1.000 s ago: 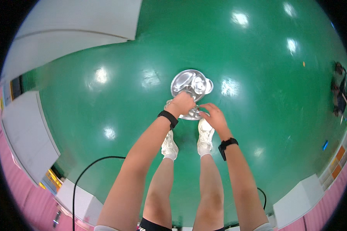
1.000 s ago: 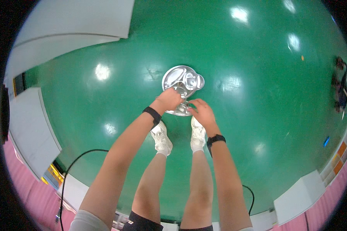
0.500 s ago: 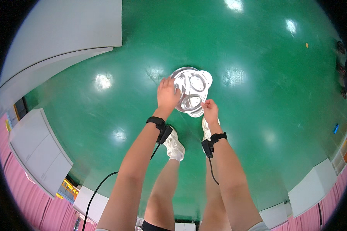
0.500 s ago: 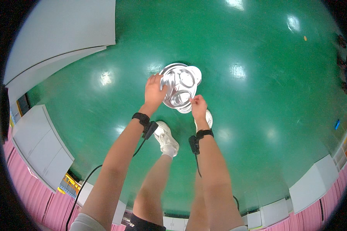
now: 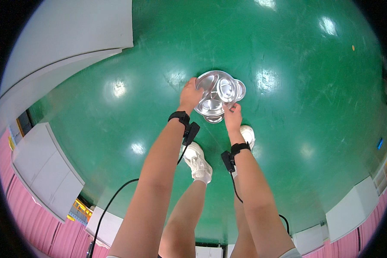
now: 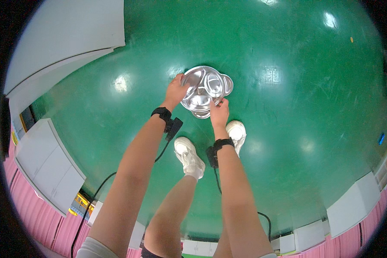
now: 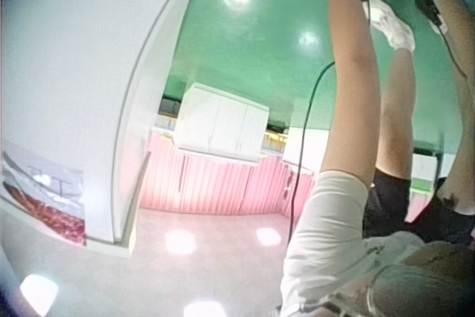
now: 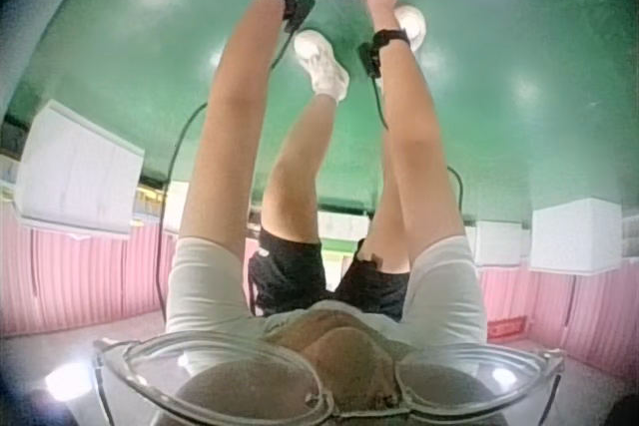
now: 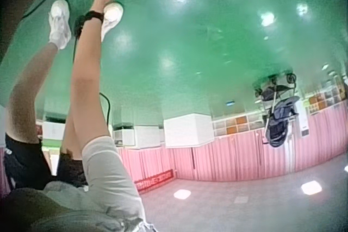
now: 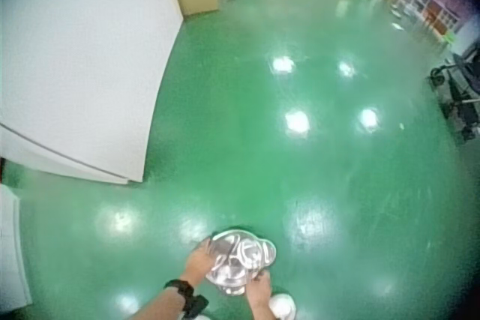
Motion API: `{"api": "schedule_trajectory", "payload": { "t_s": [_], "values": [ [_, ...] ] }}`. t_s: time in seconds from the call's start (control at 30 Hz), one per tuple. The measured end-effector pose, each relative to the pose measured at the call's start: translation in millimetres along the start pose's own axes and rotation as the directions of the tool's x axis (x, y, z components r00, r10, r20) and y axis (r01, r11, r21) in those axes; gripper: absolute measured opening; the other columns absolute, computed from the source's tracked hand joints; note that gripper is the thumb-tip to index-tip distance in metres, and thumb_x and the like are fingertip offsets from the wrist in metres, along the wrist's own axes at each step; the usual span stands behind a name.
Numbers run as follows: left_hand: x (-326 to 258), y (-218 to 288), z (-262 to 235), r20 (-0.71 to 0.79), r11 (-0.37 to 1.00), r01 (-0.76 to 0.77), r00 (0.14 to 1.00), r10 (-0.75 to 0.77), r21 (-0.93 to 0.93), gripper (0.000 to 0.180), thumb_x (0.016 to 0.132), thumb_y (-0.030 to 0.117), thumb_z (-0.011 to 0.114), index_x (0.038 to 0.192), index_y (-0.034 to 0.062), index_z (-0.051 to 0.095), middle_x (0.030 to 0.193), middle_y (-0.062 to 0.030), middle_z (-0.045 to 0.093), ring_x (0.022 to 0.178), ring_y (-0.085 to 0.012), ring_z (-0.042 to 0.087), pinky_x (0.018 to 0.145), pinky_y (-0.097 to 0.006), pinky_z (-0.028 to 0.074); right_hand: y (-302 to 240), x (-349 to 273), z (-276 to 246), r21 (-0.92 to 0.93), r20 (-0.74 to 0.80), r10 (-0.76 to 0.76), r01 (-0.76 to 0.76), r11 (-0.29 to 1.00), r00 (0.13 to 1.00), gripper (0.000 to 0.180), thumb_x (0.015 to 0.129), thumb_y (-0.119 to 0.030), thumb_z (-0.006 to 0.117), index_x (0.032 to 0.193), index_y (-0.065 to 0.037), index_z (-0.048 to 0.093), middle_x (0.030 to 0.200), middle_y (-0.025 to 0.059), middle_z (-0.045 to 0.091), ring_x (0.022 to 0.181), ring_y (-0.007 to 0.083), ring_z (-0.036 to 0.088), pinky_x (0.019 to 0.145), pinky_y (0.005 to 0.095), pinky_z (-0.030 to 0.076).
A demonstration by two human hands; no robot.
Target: The person picks up a metal bowl from a table, moves to a crib to adjust a pillow and a blanket, then handles a baby bathtub, and finally picks up several metal trays from the floor.
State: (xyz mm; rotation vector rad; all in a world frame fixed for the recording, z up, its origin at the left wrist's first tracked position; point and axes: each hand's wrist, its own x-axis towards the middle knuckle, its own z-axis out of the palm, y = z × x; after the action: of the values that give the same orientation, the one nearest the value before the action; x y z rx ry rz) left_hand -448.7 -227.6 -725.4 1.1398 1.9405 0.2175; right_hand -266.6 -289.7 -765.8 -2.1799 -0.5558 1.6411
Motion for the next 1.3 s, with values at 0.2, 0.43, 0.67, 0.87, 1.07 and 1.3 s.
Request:
{"api": "schedule_trajectory", "payload": {
  "t_s": [0.2, 0.43, 0.67, 0.87, 1.07, 1.3],
  "values": [
    [-74, 8, -35, 0.152, 0.998, -0.027, 0.988, 0.034, -0.048, 0.035, 0.07, 0.016, 0.056, 0.1, 0.0027, 0.044, 0.086, -0.0229, 0.059, 0.081, -0.0407, 0.057, 0.07, -0.044, 0.046, -13, -41, -39, -0.258, -0.041, -0.203, 0.186, 0.948, 0.978, 0.035, 0.072, -0.019, 0.064, 0.096, -0.001, 0.046, 0.084, 0.0114, 0.057, 0.075, 0.0221, 0.054, 0.069, 0.0343, 0.043],
    [-260, 124, -116, 0.3, 0.998, 0.03, 0.953, -0.042, 0.047, 0.045, 0.073, 0.046, 0.056, 0.073, 0.0009, 0.06, 0.071, -0.0209, 0.058, 0.066, -0.0361, 0.057, 0.059, -0.043, 0.045, -108, -204, -190, -0.135, 0.284, -0.23, 0.277, 0.951, 0.931, 0.021, 0.074, -0.019, 0.066, 0.081, -0.004, 0.052, 0.075, 0.0035, 0.058, 0.07, 0.012, 0.052, 0.063, 0.028, 0.044],
    [-323, 341, -219, 0.265, 0.994, -0.012, 0.963, 0.041, -0.111, 0.037, 0.063, 0.035, 0.063, 0.064, -0.0021, 0.063, 0.055, -0.0159, 0.059, 0.048, -0.0248, 0.059, 0.053, -0.035, 0.048, -306, -309, -320, -0.303, 0.218, -0.243, 0.303, 0.904, 0.945, 0.036, 0.075, -0.032, 0.064, 0.097, -0.004, 0.058, 0.082, 0.0075, 0.062, 0.073, 0.0136, 0.059, 0.068, 0.0261, 0.047],
    [-226, 453, -304, 0.302, 0.725, 0.078, 0.936, 0.184, -0.684, 0.021, 0.066, 0.012, 0.064, 0.07, -0.009, 0.062, 0.064, -0.0114, 0.061, 0.054, -0.0191, 0.06, 0.049, -0.03, 0.05, -525, -316, -399, -0.124, 0.285, -0.462, 0.51, 0.851, 0.84, 0.038, 0.076, -0.031, 0.063, 0.102, -0.003, 0.058, 0.088, 0.0076, 0.063, 0.08, 0.0156, 0.059, 0.073, 0.0282, 0.046],
    [-122, 546, -402, 0.18, 0.569, 0.027, 0.96, 0.213, -0.822, 0.014, 0.069, -0.001, 0.058, 0.075, -0.0125, 0.056, 0.07, -0.0149, 0.058, 0.06, -0.025, 0.06, 0.051, -0.034, 0.052, -591, -271, -487, 0.007, -0.025, -0.537, 0.537, 0.843, 0.843, 0.033, 0.077, -0.03, 0.06, 0.097, -0.003, 0.06, 0.082, 0.0046, 0.063, 0.073, 0.0133, 0.058, 0.067, 0.0271, 0.046],
    [41, 534, -471, -0.044, 0.695, -0.06, 0.998, 0.04, -0.716, 0.026, 0.077, 0.023, 0.053, 0.081, -0.0026, 0.059, 0.073, -0.0092, 0.057, 0.06, -0.0183, 0.051, 0.048, -0.034, 0.041, -446, -239, -578, -0.592, -0.387, -0.194, -0.081, 0.802, 0.901, 0.04, 0.074, -0.041, 0.05, 0.092, -0.008, 0.063, 0.096, 0.0149, 0.061, 0.092, 0.0345, 0.056, 0.079, 0.0418, 0.045]
  ]
}}
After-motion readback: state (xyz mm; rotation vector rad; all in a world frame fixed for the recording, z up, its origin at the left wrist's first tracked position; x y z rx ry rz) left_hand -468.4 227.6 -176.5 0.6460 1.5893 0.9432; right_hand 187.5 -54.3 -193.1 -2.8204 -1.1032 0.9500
